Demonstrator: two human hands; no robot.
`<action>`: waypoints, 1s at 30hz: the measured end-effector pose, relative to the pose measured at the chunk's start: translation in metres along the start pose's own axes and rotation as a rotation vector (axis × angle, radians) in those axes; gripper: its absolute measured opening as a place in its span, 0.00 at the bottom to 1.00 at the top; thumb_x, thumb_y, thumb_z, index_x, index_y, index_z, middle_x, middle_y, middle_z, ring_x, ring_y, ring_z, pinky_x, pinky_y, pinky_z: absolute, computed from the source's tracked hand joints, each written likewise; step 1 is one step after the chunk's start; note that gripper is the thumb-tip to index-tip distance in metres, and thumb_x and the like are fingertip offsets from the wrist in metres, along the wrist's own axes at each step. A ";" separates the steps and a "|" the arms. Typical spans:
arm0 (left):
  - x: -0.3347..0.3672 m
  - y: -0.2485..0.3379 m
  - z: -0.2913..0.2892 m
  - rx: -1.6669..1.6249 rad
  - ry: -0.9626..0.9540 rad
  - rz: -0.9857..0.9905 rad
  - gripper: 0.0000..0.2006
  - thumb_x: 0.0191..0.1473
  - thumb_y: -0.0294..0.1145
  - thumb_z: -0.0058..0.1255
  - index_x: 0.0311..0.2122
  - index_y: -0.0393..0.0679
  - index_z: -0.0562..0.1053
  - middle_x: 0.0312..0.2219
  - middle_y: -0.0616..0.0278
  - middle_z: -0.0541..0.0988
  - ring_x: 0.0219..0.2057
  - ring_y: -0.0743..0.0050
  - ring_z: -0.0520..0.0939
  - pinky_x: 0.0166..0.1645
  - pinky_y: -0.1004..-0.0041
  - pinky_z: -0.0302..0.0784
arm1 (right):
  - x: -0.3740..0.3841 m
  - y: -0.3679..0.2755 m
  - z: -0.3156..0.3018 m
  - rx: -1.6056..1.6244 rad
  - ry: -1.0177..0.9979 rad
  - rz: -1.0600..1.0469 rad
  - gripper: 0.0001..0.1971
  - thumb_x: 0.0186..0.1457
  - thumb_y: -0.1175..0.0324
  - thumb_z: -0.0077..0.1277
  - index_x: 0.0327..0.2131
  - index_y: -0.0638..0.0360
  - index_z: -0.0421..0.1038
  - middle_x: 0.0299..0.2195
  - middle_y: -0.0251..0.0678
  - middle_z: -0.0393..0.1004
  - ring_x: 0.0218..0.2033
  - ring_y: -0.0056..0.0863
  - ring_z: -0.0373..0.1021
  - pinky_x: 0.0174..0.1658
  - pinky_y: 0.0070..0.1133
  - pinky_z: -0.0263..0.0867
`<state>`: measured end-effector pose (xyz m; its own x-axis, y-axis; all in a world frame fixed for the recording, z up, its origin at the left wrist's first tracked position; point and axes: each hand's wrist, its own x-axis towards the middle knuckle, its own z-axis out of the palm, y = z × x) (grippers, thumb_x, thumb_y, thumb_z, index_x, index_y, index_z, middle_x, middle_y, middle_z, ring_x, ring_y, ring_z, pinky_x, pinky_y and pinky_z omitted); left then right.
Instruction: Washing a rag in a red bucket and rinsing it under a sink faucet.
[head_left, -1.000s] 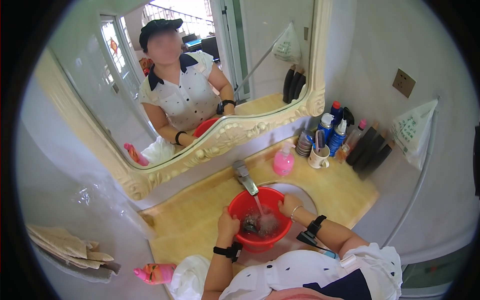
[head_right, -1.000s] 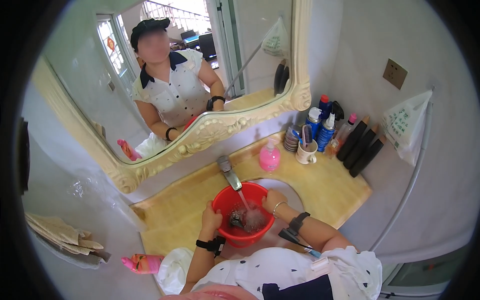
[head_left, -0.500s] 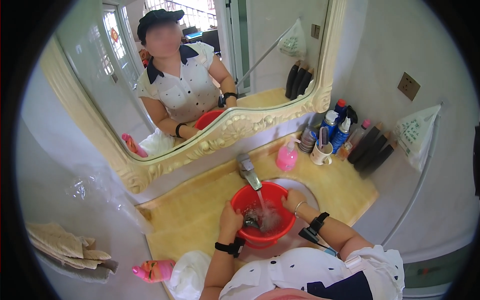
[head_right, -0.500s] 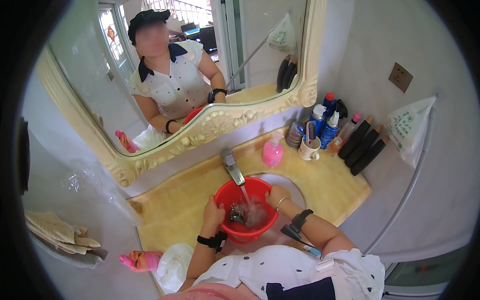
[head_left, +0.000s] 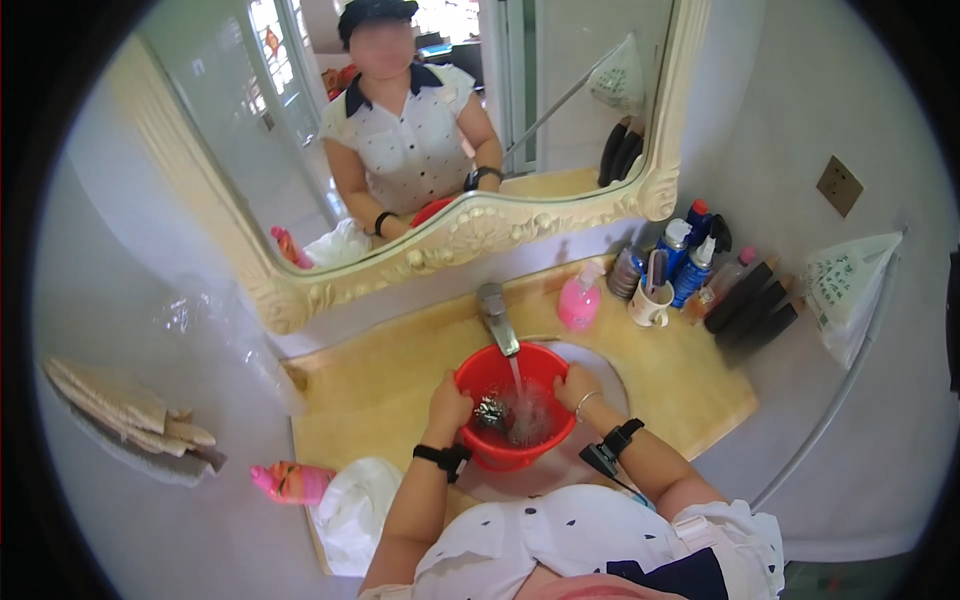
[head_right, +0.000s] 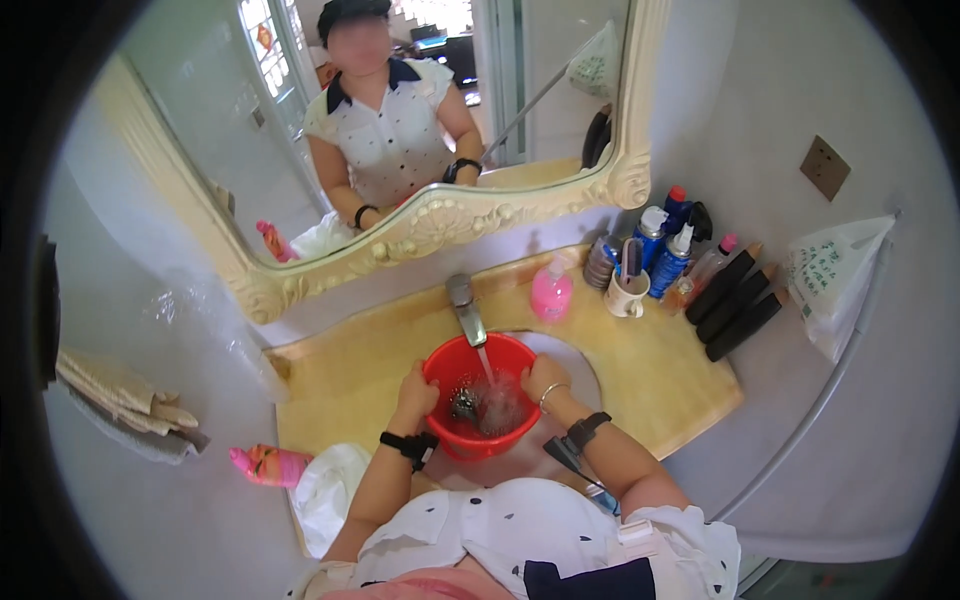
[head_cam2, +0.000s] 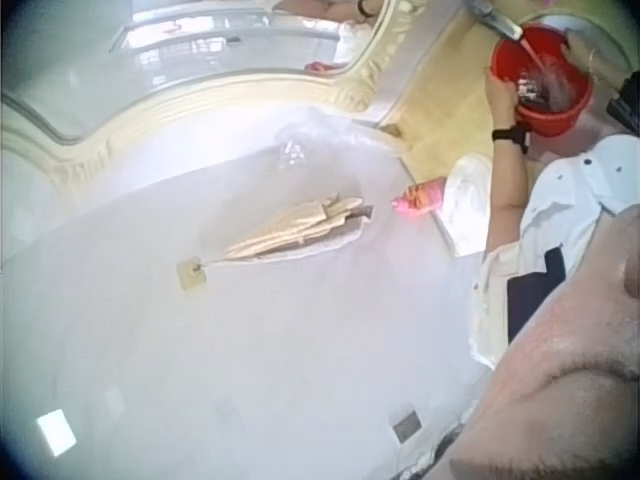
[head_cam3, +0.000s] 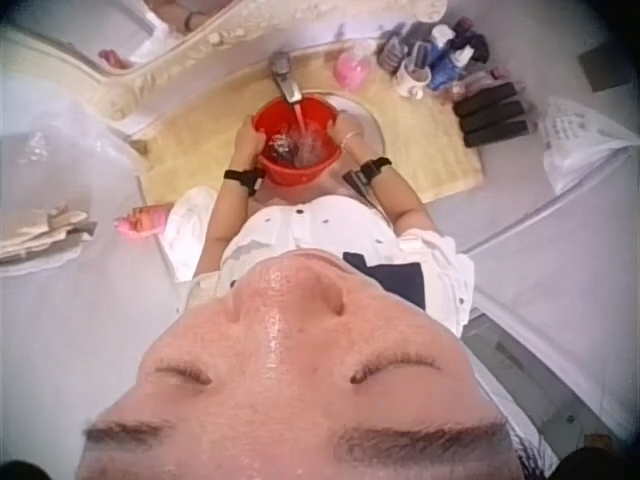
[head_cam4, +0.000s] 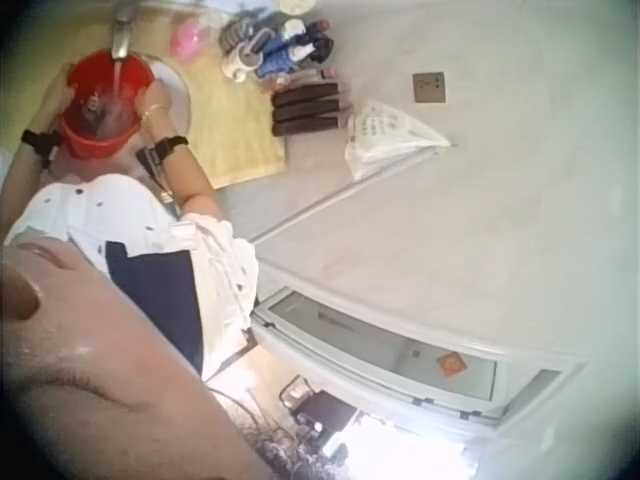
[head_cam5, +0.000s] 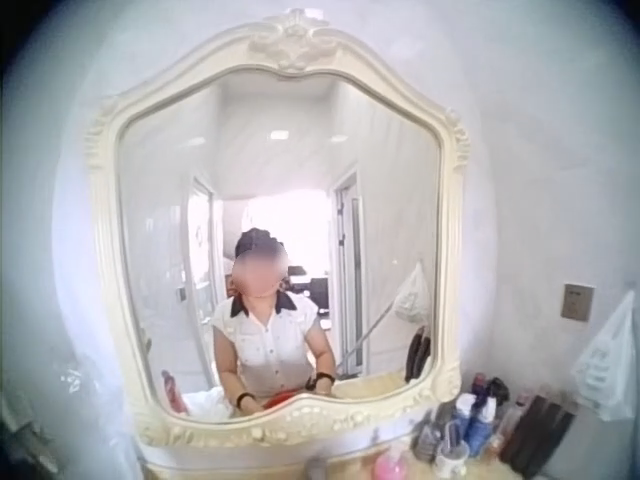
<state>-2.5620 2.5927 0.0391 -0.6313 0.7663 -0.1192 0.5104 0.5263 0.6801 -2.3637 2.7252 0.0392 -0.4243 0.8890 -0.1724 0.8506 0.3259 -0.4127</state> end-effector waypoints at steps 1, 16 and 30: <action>-0.005 0.002 0.001 0.019 -0.021 0.000 0.18 0.43 0.28 0.45 0.43 0.39 0.64 0.32 0.43 0.74 0.37 0.46 0.74 0.41 0.59 0.69 | -0.005 0.002 0.000 -0.022 0.008 0.013 0.16 0.47 0.60 0.44 0.31 0.65 0.68 0.29 0.49 0.72 0.32 0.44 0.70 0.37 0.34 0.65; -0.144 -0.089 -0.016 -0.048 -0.022 -0.033 0.17 0.39 0.22 0.42 0.40 0.34 0.66 0.32 0.38 0.73 0.37 0.44 0.74 0.42 0.60 0.69 | -0.157 -0.011 0.058 -0.098 -0.039 -0.031 0.17 0.47 0.60 0.45 0.35 0.67 0.65 0.32 0.52 0.71 0.35 0.47 0.69 0.39 0.34 0.65; -0.159 -0.058 -0.026 -0.208 0.042 -0.072 0.17 0.38 0.25 0.42 0.39 0.38 0.68 0.33 0.42 0.74 0.38 0.48 0.74 0.43 0.64 0.68 | -0.148 0.003 0.031 0.074 -0.005 -0.062 0.16 0.45 0.61 0.48 0.31 0.67 0.68 0.32 0.55 0.70 0.35 0.48 0.68 0.40 0.34 0.64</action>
<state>-2.5060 2.4313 0.0374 -0.6881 0.7109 -0.1456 0.3343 0.4886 0.8059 -2.3084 2.5843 0.0356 -0.4769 0.8662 -0.1494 0.7977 0.3551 -0.4875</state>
